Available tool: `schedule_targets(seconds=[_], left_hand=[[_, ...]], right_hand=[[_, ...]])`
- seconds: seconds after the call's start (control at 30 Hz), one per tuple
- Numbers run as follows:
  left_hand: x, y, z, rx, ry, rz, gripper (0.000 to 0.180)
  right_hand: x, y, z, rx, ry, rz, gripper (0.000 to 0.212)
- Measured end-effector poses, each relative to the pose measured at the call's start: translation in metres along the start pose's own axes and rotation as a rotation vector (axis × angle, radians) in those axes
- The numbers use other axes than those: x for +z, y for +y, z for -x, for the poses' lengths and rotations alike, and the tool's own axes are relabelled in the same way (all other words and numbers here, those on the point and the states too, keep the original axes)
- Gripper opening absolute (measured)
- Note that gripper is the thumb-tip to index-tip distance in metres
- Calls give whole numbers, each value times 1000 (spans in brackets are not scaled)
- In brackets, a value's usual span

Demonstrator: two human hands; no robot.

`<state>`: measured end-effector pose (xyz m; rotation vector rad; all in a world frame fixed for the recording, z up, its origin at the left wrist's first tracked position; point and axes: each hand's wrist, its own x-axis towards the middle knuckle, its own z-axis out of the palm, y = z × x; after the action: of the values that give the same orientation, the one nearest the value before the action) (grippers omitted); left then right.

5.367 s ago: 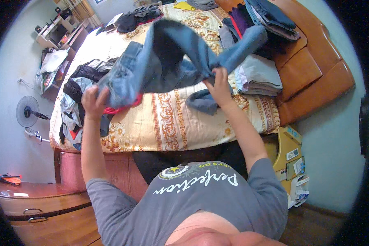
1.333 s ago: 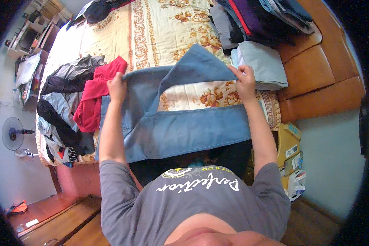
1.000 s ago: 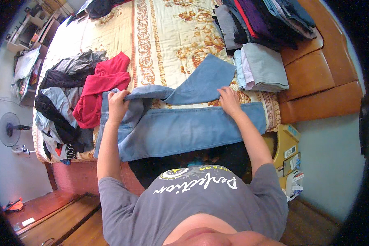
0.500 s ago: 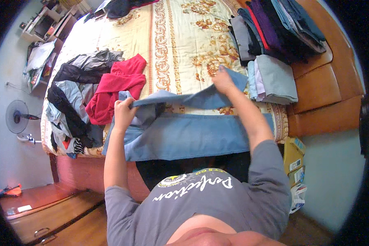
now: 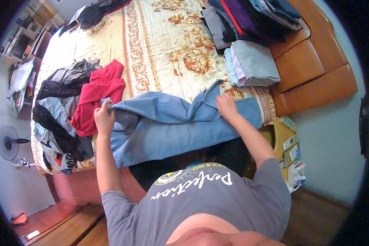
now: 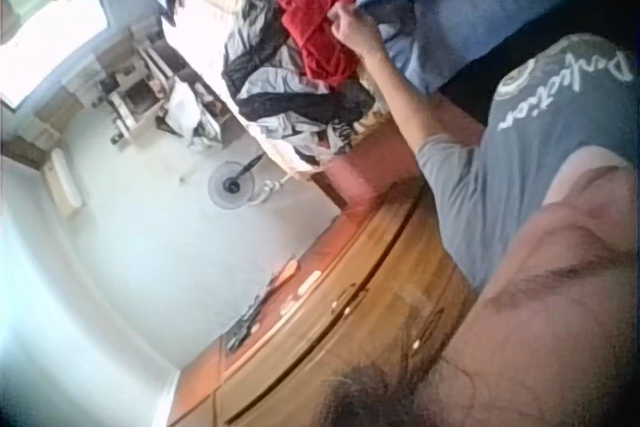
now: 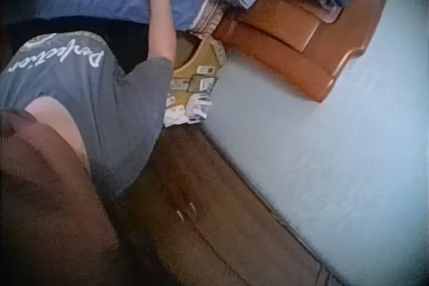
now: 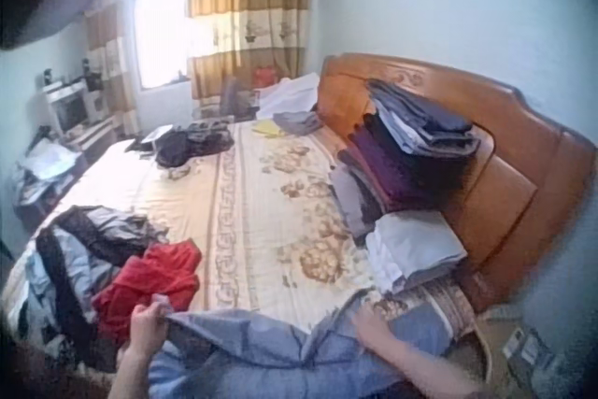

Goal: The person folds pairs of denim and fabric pants by hand and places them in a stack on a bed.

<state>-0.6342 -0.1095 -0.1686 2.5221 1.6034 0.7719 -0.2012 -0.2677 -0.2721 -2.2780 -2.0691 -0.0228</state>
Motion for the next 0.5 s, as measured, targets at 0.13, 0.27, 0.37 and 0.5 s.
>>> schedule_targets(seconds=[0.13,0.27,0.37,0.5], left_hand=[[0,16,3,187,2,-108,33],[9,16,9,252,-22,47,33],[12,12,4,167,-4,194,34],[-24,-17,-27,-102,97,-118,23]], right_hand=[[7,-14,-40,-251,37,41,37],[9,-25,-60,-284,-335,81,41],[16,-26,-66,-259,-255,186,31],[8,7,-86,-44,5,302,11]])
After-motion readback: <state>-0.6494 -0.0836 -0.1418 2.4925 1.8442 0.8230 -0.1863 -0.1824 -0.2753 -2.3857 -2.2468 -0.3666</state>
